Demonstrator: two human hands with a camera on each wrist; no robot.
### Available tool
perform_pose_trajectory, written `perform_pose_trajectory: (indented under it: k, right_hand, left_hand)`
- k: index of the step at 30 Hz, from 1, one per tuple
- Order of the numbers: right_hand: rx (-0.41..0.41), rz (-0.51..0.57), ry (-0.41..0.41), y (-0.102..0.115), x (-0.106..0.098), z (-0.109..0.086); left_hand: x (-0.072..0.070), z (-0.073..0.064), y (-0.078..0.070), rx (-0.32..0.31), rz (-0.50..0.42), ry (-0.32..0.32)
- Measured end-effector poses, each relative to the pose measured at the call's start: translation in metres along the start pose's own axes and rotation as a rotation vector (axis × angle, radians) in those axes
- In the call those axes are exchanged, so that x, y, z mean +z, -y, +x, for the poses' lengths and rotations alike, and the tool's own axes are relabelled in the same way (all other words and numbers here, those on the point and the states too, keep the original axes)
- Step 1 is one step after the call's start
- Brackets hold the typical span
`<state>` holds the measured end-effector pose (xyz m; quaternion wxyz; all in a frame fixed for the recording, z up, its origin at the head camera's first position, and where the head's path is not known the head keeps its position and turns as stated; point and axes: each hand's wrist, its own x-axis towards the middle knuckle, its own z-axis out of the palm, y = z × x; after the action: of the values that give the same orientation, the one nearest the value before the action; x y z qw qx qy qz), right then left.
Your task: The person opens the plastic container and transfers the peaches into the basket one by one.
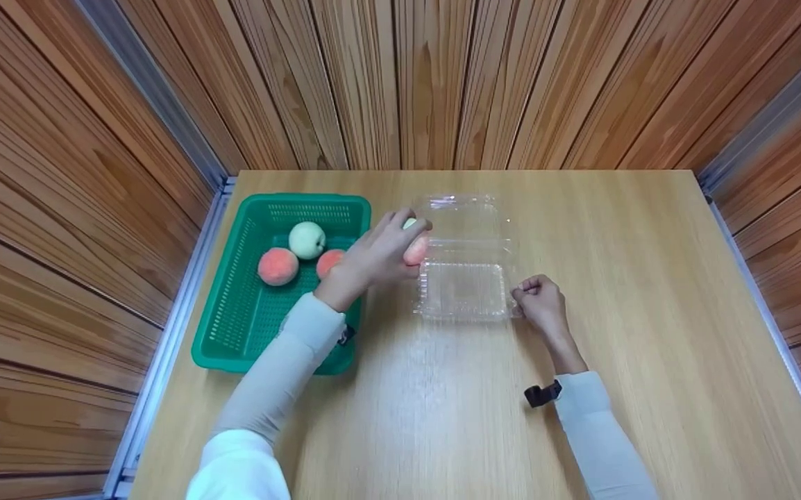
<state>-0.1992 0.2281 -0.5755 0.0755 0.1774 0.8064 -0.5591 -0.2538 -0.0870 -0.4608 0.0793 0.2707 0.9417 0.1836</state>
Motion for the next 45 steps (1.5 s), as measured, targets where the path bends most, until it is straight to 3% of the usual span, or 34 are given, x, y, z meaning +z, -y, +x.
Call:
perform_pose_trajectory:
  k: [14,26,36,45]
  right_hand:
    - [-0.004,0.001,0.0,0.001,0.001,0.0]
    - [-0.007,-0.016,-0.004,-0.002,0.001,0.0]
    - [-0.005,0.01,-0.012,-0.002,0.002,0.001]
    - [0.007,0.008,-0.004,-0.001,0.002,0.001]
  left_hand:
    - [-0.003,-0.007,0.006,-0.023,0.012,0.006]
    - [-0.007,-0.013,0.013,-0.009,0.048,-0.029]
    - [-0.009,-0.02,0.018,-0.042,0.039,-0.016]
    - [-0.008,-0.026,0.023,-0.056,0.028,-0.049]
